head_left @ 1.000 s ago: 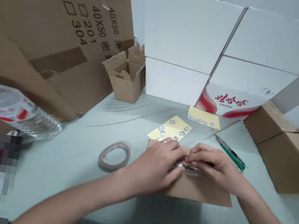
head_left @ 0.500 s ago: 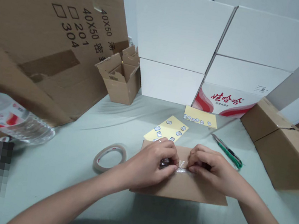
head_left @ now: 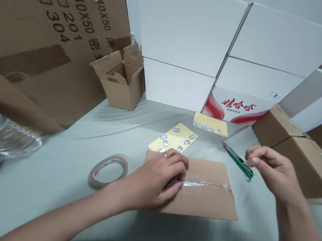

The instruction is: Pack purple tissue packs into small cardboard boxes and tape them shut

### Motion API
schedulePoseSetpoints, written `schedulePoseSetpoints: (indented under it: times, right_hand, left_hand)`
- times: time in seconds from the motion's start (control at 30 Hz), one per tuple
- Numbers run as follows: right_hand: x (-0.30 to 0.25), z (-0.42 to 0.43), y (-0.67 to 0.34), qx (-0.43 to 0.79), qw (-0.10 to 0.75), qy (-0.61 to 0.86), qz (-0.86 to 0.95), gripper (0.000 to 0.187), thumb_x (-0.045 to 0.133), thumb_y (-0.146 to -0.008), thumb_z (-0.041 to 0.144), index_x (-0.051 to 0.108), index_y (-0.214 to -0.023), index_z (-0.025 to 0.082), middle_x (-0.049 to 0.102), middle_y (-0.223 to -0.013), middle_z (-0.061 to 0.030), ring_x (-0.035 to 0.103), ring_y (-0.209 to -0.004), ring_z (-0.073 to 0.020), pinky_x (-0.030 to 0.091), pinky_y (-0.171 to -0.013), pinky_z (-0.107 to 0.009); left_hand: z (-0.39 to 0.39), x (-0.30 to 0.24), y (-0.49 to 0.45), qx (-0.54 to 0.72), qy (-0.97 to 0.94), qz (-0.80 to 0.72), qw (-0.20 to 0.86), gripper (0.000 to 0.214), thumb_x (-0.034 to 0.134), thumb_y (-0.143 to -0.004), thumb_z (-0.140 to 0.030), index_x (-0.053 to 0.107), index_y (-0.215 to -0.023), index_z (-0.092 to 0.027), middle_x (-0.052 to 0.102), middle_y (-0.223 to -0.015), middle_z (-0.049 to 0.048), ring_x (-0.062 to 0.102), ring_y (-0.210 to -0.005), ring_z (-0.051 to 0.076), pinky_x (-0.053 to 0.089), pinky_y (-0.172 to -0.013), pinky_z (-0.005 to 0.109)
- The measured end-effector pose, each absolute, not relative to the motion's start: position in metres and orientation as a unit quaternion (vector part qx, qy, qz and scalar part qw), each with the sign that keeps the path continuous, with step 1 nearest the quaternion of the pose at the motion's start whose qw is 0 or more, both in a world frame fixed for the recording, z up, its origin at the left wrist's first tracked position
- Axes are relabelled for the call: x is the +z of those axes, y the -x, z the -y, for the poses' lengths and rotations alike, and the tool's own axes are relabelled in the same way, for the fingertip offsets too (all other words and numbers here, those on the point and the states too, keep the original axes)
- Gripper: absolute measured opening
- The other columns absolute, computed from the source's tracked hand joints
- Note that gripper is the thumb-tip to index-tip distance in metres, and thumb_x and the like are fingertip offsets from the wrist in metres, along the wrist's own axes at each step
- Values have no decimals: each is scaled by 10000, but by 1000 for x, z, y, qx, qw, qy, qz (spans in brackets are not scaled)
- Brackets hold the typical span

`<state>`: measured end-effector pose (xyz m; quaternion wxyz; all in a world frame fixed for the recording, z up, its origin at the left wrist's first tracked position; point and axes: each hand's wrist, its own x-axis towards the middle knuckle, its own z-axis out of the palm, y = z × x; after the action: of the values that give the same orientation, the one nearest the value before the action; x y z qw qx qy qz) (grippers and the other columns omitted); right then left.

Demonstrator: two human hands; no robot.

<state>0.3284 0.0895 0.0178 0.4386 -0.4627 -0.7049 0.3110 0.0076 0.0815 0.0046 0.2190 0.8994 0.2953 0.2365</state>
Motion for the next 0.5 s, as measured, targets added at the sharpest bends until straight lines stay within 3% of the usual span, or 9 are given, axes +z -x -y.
schedulePoseSetpoints:
  times: [0.17, 0.4, 0.5]
  right_hand:
    - [6, -61, -337, 370, 391, 496, 681, 198, 725, -882, 418, 724, -813, 233, 645, -792, -53, 562, -690, -166, 477, -581, -283]
    - [-7, -44, -325, 417, 423, 520, 614, 243, 742, -862, 462, 726, -832, 221, 601, -700, -18, 490, -577, -110, 416, -510, -230]
    - [-6, -39, -319, 421, 407, 519, 622, 231, 712, -885, 447, 720, -964, 230, 610, -738, -12, 519, -609, -116, 428, -531, -232]
  left_hand:
    - [-83, 2, -4, 247, -892, -301, 229, 97, 474, -933, -151, 532, -891, -216, 645, -1113, 76, 565, -1086, 236, 485, -922, 393]
    - [-81, 2, -4, 247, -889, -323, 211, 71, 473, -935, -159, 507, -930, -221, 651, -1112, 72, 595, -1077, 226, 486, -848, 353]
    - [-81, 3, -5, 250, -888, -320, 217, 122, 418, -959, -144, 497, -901, -218, 651, -1089, 68, 596, -1040, 208, 476, -843, 342]
